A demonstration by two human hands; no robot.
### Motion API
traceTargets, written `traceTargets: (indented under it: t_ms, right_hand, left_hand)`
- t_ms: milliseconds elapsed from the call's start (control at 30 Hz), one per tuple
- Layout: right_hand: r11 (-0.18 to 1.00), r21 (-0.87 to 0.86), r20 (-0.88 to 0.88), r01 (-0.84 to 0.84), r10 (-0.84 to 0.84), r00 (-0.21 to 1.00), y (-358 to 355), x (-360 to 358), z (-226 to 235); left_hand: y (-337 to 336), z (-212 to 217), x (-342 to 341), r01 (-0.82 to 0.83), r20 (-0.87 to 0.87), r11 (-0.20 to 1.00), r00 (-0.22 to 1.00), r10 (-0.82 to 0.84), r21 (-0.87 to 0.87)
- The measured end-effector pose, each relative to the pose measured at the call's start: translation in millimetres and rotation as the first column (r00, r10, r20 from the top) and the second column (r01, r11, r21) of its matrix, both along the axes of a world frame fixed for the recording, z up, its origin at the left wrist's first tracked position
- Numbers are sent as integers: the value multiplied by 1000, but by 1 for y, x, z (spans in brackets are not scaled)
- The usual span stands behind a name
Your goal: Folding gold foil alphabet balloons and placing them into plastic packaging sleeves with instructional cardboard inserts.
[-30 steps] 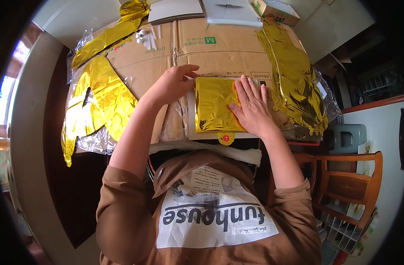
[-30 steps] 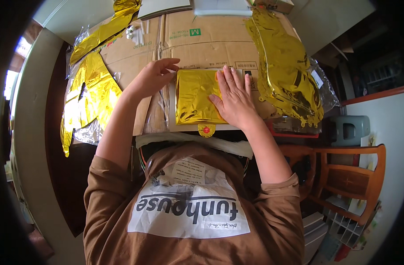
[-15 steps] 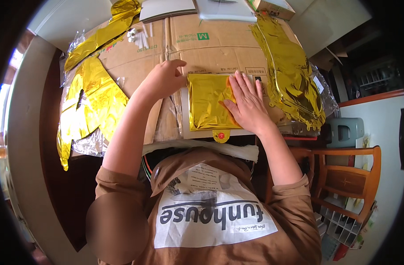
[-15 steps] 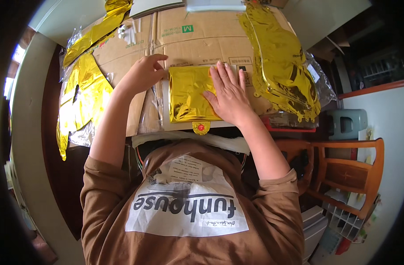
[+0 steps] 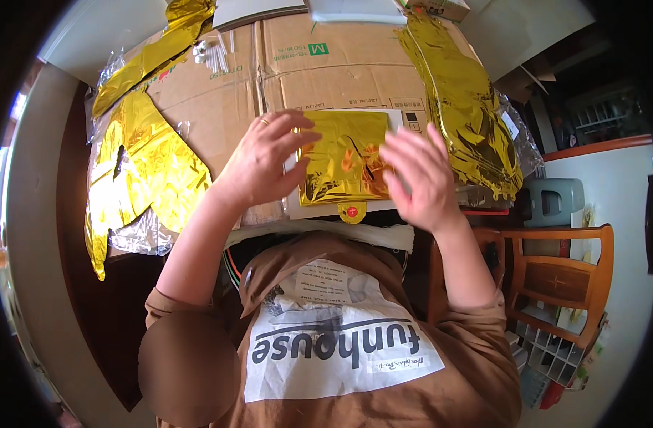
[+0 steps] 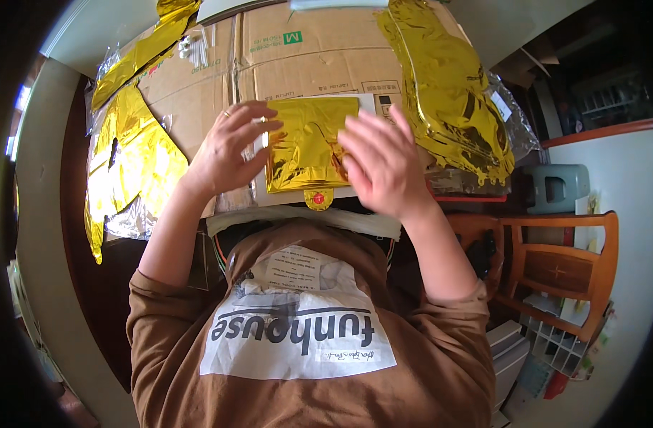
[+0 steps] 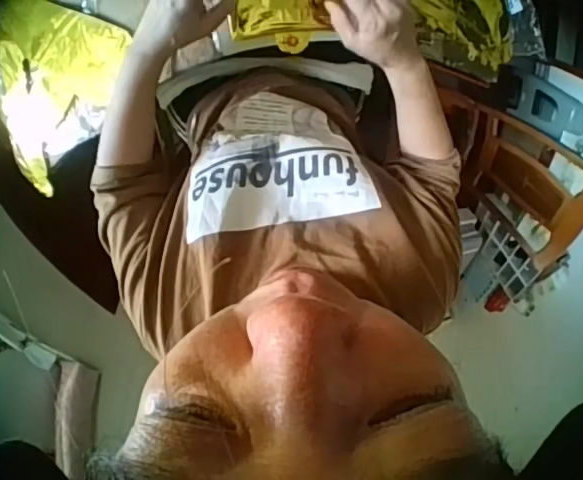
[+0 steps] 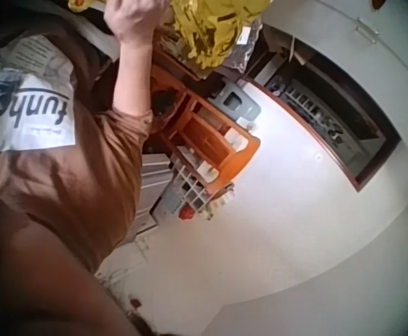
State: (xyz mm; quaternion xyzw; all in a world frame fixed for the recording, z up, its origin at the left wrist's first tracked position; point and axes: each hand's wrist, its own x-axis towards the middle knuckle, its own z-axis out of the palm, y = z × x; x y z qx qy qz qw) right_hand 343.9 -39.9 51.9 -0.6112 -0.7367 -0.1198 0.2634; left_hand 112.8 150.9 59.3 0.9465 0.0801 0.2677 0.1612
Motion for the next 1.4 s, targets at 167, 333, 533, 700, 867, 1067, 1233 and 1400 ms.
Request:
traceTargets:
  t_ms: [167, 333, 533, 700, 867, 1067, 1233, 1400]
  right_hand:
    - [990, -46, 52, -133, 135, 989, -40, -46, -14]
    - [997, 46, 88, -62, 58, 994, -37, -56, -43]
    - [995, 105, -80, -1, 9, 997, -27, -58, -29]
    - [989, 144, -112, 16, 0, 994, -23, -54, -22]
    - [989, 144, -107, 23, -8, 994, -22, -53, -19]
    - [990, 141, -69, -1, 11, 998, -28, -53, -22]
    - [987, 160, 35, -31, 26, 999, -34, -54, -25]
    - [985, 172, 61, -25, 15, 998, -37, -57, -29]
  left_hand:
    - [-6, -10, 2, 167, 9, 986, 986, -167, -25]
    - [-9, -17, 3, 238, -61, 971, 969, -239, -21]
    - [-5, -14, -4, 237, -75, 969, 967, -242, -68]
    - [-13, -2, -17, 248, -62, 968, 966, -250, -30]
    - [-18, -11, -20, 252, -32, 967, 967, -251, 44]
    - [-18, -23, -20, 271, -11, 963, 963, -271, 8]
    - [-16, -29, -20, 230, -3, 971, 973, -231, -70]
    - [-20, -25, -14, 178, -24, 983, 984, -179, -36]
